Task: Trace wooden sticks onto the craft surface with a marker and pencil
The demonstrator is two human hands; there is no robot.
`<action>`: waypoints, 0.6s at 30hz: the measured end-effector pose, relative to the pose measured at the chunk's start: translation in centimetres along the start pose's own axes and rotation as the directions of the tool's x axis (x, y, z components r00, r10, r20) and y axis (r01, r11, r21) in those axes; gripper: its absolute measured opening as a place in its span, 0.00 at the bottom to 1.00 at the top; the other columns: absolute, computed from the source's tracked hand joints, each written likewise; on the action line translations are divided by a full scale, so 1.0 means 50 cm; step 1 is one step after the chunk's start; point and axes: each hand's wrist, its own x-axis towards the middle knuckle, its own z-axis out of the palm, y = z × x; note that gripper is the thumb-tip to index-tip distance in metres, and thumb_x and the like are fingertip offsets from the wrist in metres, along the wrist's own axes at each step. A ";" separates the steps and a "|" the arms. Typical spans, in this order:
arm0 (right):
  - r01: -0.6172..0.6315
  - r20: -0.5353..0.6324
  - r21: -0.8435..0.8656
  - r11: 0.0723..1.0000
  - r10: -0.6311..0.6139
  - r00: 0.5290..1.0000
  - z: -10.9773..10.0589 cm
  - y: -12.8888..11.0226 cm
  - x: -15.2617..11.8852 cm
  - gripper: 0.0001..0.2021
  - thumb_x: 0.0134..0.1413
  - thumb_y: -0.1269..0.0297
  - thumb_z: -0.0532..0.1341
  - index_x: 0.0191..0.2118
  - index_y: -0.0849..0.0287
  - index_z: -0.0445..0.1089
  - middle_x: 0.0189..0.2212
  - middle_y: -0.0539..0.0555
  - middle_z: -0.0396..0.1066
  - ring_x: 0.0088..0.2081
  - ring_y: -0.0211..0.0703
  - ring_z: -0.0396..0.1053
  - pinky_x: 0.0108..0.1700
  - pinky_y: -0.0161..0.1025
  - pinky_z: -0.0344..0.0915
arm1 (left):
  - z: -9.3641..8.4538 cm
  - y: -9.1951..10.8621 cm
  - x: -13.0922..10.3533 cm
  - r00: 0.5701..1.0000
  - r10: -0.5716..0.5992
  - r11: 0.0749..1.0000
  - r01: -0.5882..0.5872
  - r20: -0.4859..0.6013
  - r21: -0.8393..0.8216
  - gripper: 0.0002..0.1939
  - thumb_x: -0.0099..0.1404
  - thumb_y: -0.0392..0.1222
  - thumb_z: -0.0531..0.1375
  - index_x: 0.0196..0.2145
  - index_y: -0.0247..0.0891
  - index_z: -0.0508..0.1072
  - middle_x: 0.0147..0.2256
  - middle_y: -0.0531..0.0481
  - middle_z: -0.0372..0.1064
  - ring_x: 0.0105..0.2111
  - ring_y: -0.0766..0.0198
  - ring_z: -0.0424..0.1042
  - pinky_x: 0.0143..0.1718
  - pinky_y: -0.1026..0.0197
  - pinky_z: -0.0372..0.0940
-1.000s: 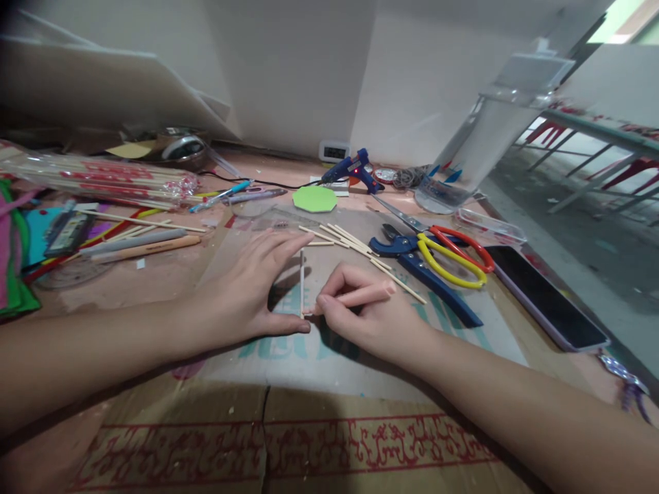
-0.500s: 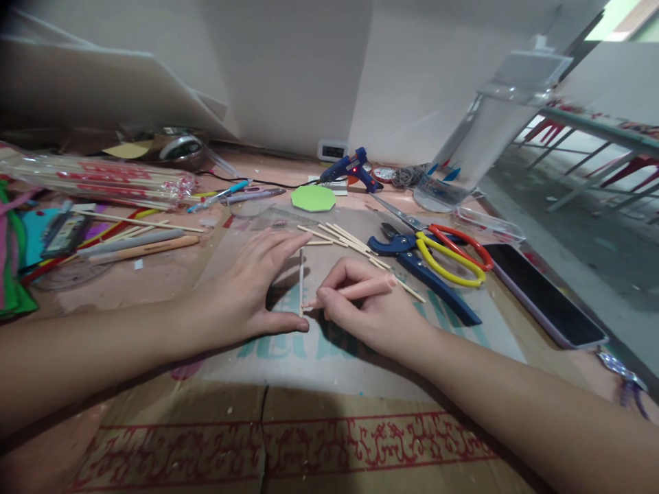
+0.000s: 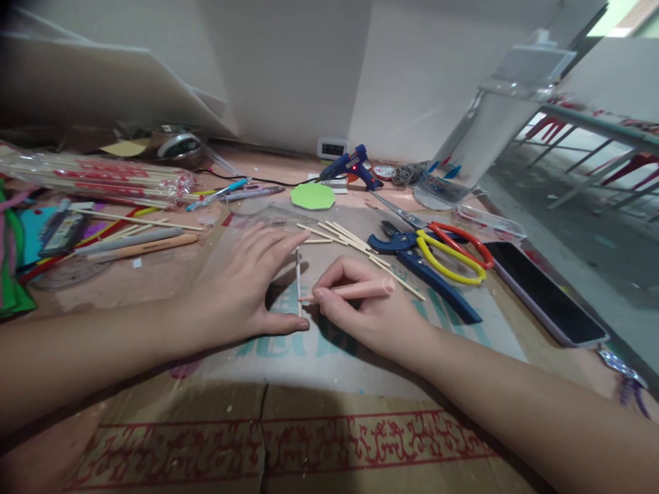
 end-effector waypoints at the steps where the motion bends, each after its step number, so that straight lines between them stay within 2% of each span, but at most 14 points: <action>1: 0.004 0.004 -0.005 1.000 -0.004 1.000 0.001 0.000 0.000 0.07 0.61 0.69 0.64 0.30 0.57 0.73 0.27 0.51 0.75 0.28 0.38 0.73 0.29 0.33 0.68 | 0.001 0.000 -0.001 1.000 0.001 1.000 -0.001 -0.002 0.016 0.56 0.56 0.64 0.70 0.69 0.31 0.52 0.62 0.33 0.61 0.64 0.41 0.59 0.70 0.37 0.44; 11: -0.025 0.010 -0.032 0.999 0.025 1.000 0.002 -0.010 0.003 0.07 0.59 0.70 0.62 0.29 0.57 0.71 0.24 0.50 0.74 0.26 0.37 0.71 0.27 0.32 0.67 | -0.004 0.005 0.001 1.000 0.013 0.995 -0.013 0.001 0.096 0.51 0.58 0.65 0.68 0.67 0.29 0.58 0.60 0.32 0.64 0.62 0.39 0.60 0.68 0.34 0.46; 18: -0.033 0.086 -0.001 0.999 0.033 0.996 0.002 -0.016 -0.003 0.08 0.59 0.69 0.62 0.28 0.56 0.70 0.23 0.50 0.74 0.24 0.38 0.72 0.26 0.33 0.67 | -0.012 0.012 0.000 0.999 0.032 0.991 -0.030 -0.010 0.134 0.48 0.60 0.62 0.67 0.67 0.29 0.58 0.59 0.32 0.64 0.62 0.40 0.61 0.69 0.32 0.43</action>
